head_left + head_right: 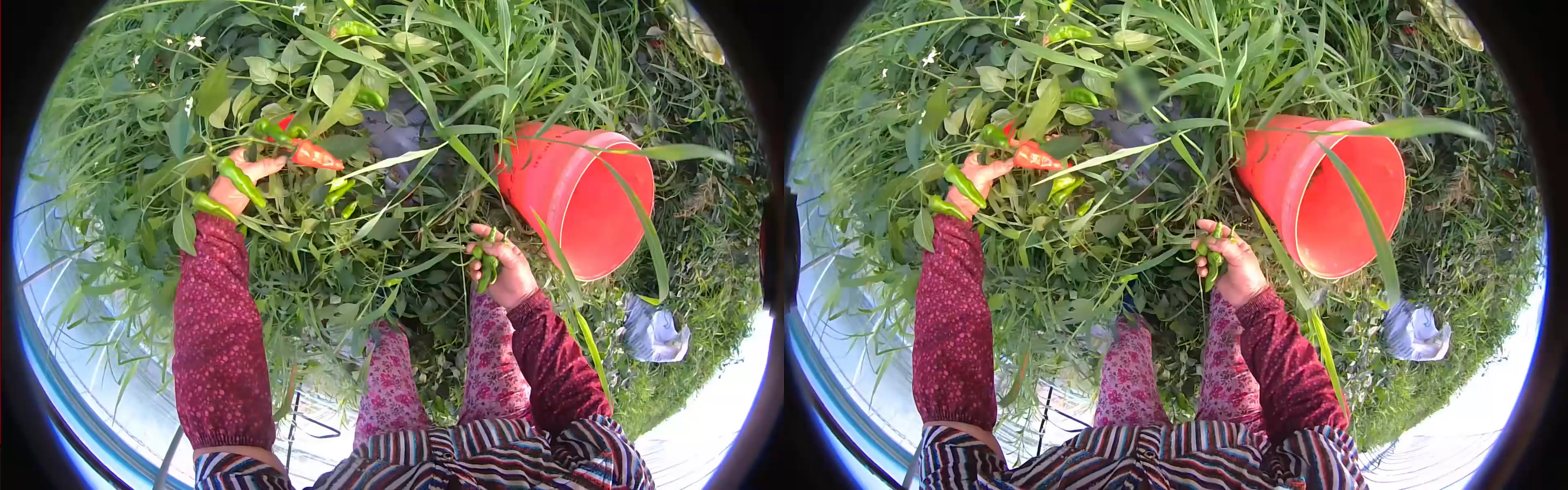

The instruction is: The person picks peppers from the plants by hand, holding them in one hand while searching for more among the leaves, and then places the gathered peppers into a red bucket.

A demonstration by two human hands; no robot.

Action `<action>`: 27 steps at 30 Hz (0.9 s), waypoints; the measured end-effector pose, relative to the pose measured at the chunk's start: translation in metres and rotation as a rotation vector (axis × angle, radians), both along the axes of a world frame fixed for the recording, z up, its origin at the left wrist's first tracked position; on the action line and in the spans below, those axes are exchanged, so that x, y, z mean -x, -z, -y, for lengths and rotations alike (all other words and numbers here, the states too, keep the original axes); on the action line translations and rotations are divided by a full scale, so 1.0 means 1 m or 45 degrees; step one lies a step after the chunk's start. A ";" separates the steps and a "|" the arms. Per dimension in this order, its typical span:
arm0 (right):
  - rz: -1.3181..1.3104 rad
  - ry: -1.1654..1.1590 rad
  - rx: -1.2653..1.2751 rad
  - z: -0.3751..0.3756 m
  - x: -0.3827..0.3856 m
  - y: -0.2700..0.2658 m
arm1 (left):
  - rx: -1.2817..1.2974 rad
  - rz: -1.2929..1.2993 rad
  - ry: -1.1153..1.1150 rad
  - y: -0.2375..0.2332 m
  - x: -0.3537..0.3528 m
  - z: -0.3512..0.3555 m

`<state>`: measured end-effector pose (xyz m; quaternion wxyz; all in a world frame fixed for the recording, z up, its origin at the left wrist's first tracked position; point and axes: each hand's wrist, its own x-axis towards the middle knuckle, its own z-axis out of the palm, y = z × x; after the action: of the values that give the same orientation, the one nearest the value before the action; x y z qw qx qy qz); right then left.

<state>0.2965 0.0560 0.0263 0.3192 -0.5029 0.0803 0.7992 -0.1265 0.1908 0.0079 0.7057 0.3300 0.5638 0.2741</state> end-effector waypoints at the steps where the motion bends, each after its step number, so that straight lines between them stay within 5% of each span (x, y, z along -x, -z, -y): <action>1: 0.040 -0.001 0.040 0.004 -0.001 -0.010 | 0.100 -0.190 -0.091 0.012 0.009 0.003; 4: 0.069 -0.085 0.082 0.013 -0.006 -0.022 | 0.057 -0.100 -0.465 0.022 -0.001 0.013; 13: 0.745 0.101 -0.270 -0.017 -0.091 -0.081 | 0.106 -0.016 -0.393 0.041 0.029 0.024; 17: 0.560 0.388 -0.181 -0.042 -0.137 -0.076 | 0.101 -0.095 -0.425 0.030 0.020 0.023; 22: 0.562 0.411 -0.169 -0.062 -0.157 -0.053 | 0.102 0.032 -0.327 0.015 0.007 0.019; 27: 1.373 -0.332 -0.043 -0.054 -0.183 -0.017 | 0.064 0.098 -0.516 0.018 0.009 0.024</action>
<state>0.4791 0.1096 0.0430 0.2217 -0.8413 -0.1702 0.4627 -0.1359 0.1663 -0.0105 0.6651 0.1814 0.5979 0.4089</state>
